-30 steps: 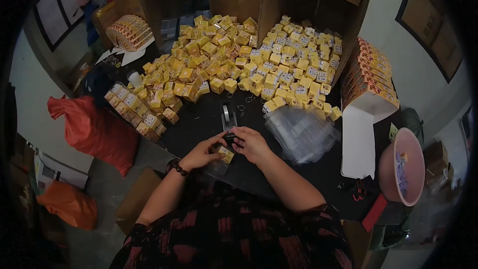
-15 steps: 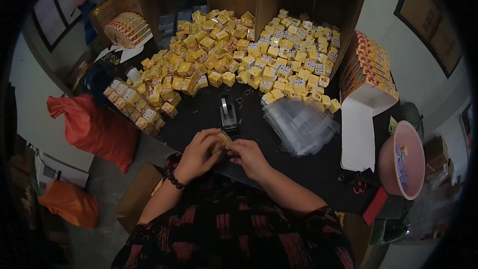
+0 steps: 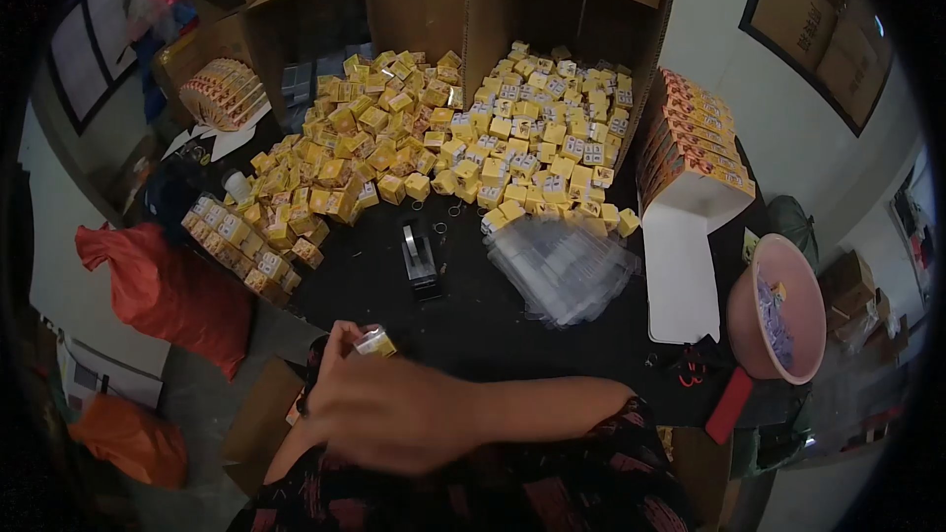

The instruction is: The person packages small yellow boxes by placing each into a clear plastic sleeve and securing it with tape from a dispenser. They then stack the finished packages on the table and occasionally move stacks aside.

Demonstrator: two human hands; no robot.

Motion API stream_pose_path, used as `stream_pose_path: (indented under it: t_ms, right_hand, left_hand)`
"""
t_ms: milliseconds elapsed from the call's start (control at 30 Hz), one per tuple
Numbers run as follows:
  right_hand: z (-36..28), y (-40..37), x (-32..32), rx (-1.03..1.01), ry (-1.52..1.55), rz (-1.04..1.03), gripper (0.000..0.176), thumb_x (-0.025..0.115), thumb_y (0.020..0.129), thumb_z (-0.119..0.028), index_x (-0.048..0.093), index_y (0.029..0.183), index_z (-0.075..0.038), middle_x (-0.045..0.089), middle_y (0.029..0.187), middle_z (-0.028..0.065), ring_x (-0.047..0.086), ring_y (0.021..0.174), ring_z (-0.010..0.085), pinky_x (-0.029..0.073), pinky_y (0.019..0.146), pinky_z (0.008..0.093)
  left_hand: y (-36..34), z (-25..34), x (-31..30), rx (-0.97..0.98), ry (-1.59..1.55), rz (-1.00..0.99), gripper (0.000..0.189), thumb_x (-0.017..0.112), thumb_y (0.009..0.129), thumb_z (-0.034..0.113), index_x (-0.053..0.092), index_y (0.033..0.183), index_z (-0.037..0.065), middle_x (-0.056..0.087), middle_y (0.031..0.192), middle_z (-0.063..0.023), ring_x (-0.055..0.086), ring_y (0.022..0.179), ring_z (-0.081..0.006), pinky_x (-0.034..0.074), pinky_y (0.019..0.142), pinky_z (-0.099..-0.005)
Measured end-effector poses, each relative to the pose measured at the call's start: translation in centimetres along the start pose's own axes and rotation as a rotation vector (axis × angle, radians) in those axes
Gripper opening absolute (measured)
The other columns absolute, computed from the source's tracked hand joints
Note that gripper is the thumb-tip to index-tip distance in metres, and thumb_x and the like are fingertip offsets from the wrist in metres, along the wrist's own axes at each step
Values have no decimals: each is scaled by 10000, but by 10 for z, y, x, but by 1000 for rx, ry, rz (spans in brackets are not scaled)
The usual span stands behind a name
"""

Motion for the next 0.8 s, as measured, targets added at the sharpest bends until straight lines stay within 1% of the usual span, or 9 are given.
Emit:
stream_pose_path:
  t_ms: [33, 133, 267, 300, 367, 500, 600, 733, 800]
  right_hand:
    - [-28, 13, 8, -222, 16, -103, 204, 589, 870, -163, 649, 1014, -31, 608, 893, 114, 594, 724, 219, 466, 666, 283]
    - [-29, 13, 6, -231, 23, -87, 206, 585, 871, -164, 648, 1016, -32, 608, 888, 115, 594, 725, 221, 466, 669, 283]
    - [-41, 11, 9, -357, 111, -123, 210, 578, 873, -167, 646, 1021, -34, 608, 877, 117, 595, 726, 225, 465, 675, 285]
    - [-44, 10, 10, -388, 136, -142, 211, 576, 873, -168, 645, 1022, -35, 608, 875, 117, 595, 726, 226, 465, 676, 285]
    - [-42, 10, 8, -397, 123, -142, 213, 572, 874, -169, 644, 1024, -36, 607, 870, 118, 595, 726, 228, 464, 679, 286]
    - [-31, 12, 1, -361, 42, -110, 217, 564, 877, -172, 641, 1028, -38, 607, 859, 120, 596, 727, 231, 463, 685, 287]
    - [-30, 10, -1, -415, 62, -139, 220, 559, 878, -174, 640, 1032, -39, 607, 851, 121, 597, 728, 234, 462, 690, 289]
    - [-27, 7, -6, -480, 104, -173, 224, 551, 880, -177, 637, 1036, -42, 606, 841, 123, 597, 729, 238, 461, 696, 290]
    - [48, 0, -30, -77, -496, -240, 197, 584, 847, -121, 640, 1013, -30, 607, 801, 139, 595, 721, 281, 470, 715, 347]
  left_hand:
    - [-9, -8, -7, 4, 57, 5, 412, 649, 776, -73, 416, 1081, 76, 543, 1128, -89, 519, 1124, -171, 439, 945, -295]
    - [-30, -27, -30, -197, 172, -25, 406, 651, 776, -63, 433, 1088, 80, 553, 1112, -69, 541, 1083, -157, 462, 911, -293]
    - [-61, -49, -54, -485, -260, -245, 576, 621, 818, -22, 391, 1341, 51, 566, 1110, -65, 579, 1028, -168, 493, 894, -305]
    - [-64, -54, -67, -463, -264, -215, 576, 621, 818, -22, 391, 1341, 51, 566, 1110, -65, 579, 1028, -168, 493, 894, -305]
    - [-64, -63, -65, -503, -428, -365, 537, 608, 821, -33, 397, 1312, 20, 564, 1133, -77, 573, 1068, -177, 498, 894, -300]
    - [-56, -80, -62, -507, -392, -488, 520, 596, 825, -38, 395, 1301, 15, 550, 1179, -103, 565, 1100, -184, 483, 923, -314]
    - [-58, -73, -65, -393, -480, -492, 473, 587, 852, 18, 396, 1285, 12, 531, 1218, -133, 571, 1098, -225, 477, 932, -337]
    - [-65, -62, -68, -324, -636, -404, 544, 564, 899, 219, 351, 1343, -14, 523, 1239, -175, 552, 1112, -288, 469, 933, -368]
    - [-69, -69, -70, -284, -693, -413, 593, 556, 907, 291, 339, 1359, -25, 530, 1231, -184, 542, 1123, -305, 468, 932, -377]
Point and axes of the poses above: each hand's wrist, its own y-axis towards the middle knuckle, its own x-axis out of the palm, z = x × y, the point moved 6 cm from there along y, towards the middle knuckle
